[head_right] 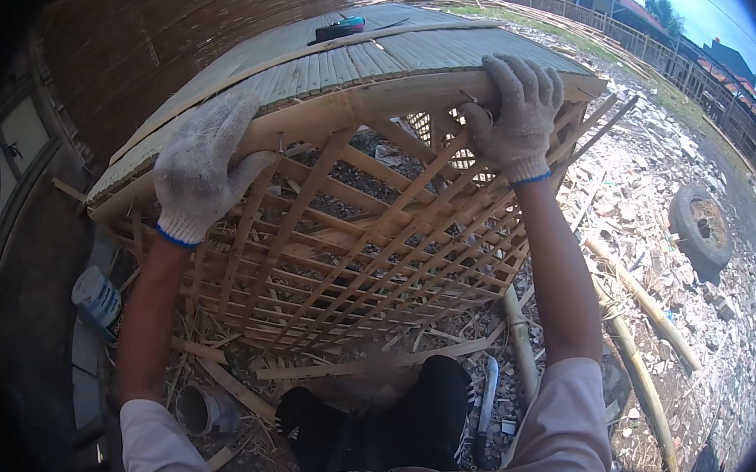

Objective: Constructing a large bamboo structure by sawing strips, hammering components together, and assembling woven panels.

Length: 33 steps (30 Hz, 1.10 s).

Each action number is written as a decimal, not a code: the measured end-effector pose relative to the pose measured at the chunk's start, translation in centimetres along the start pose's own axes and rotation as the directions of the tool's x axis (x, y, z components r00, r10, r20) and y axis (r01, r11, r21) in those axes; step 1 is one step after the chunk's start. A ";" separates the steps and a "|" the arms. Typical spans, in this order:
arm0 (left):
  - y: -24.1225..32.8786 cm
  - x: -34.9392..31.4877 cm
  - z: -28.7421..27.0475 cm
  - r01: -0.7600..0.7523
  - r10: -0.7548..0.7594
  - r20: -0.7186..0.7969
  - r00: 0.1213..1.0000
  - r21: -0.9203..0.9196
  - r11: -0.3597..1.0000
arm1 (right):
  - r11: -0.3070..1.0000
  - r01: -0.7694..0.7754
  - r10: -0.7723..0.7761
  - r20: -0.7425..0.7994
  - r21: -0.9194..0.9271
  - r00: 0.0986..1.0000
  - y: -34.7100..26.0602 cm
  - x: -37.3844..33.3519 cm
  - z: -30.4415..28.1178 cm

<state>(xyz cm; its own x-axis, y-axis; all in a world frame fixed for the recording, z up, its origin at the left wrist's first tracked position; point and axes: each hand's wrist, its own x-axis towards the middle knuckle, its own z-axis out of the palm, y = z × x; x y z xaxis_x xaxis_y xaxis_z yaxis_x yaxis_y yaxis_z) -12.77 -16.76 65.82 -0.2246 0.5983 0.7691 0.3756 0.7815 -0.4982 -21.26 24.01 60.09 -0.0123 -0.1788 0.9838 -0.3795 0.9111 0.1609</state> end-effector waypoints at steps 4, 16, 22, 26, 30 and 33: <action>-0.6 -0.3 -0.3 0.011 -0.011 0.003 1.000 -0.034 0.999 | 0.999 0.019 -0.018 -0.021 0.026 1.000 -0.2 0.0 0.3; -0.7 -0.2 -0.1 -0.031 0.029 -0.051 0.998 -0.057 0.998 | 0.999 0.029 -0.029 0.000 -0.020 1.000 -0.5 -0.1 -0.1; -0.7 0.0 0.2 -0.025 0.022 -0.045 0.999 -0.073 0.997 | 0.999 0.020 -0.020 -0.012 -0.027 1.000 -0.3 0.1 -0.3; -0.6 0.0 0.5 -0.029 0.026 -0.074 0.997 -0.049 0.998 | 1.000 0.026 -0.026 -0.035 0.000 0.999 -0.2 0.0 0.1; -0.1 0.2 0.5 -0.021 0.018 -0.070 0.997 -0.040 0.999 | 1.000 0.015 -0.015 -0.010 -0.017 1.000 0.3 -0.2 -0.2; -0.2 0.3 0.6 -0.024 0.021 -0.073 0.997 -0.041 0.999 | 1.000 0.007 -0.007 -0.007 -0.025 1.000 0.3 -0.1 -0.1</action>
<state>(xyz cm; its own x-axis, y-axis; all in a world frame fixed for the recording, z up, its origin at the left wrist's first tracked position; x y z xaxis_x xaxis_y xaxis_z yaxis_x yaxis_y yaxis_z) -13.41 -16.63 65.90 -0.1501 0.6004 0.7855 0.4176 0.7587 -0.5000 -21.29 24.37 60.04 -0.0029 -0.1830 0.9831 -0.3562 0.9188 0.1700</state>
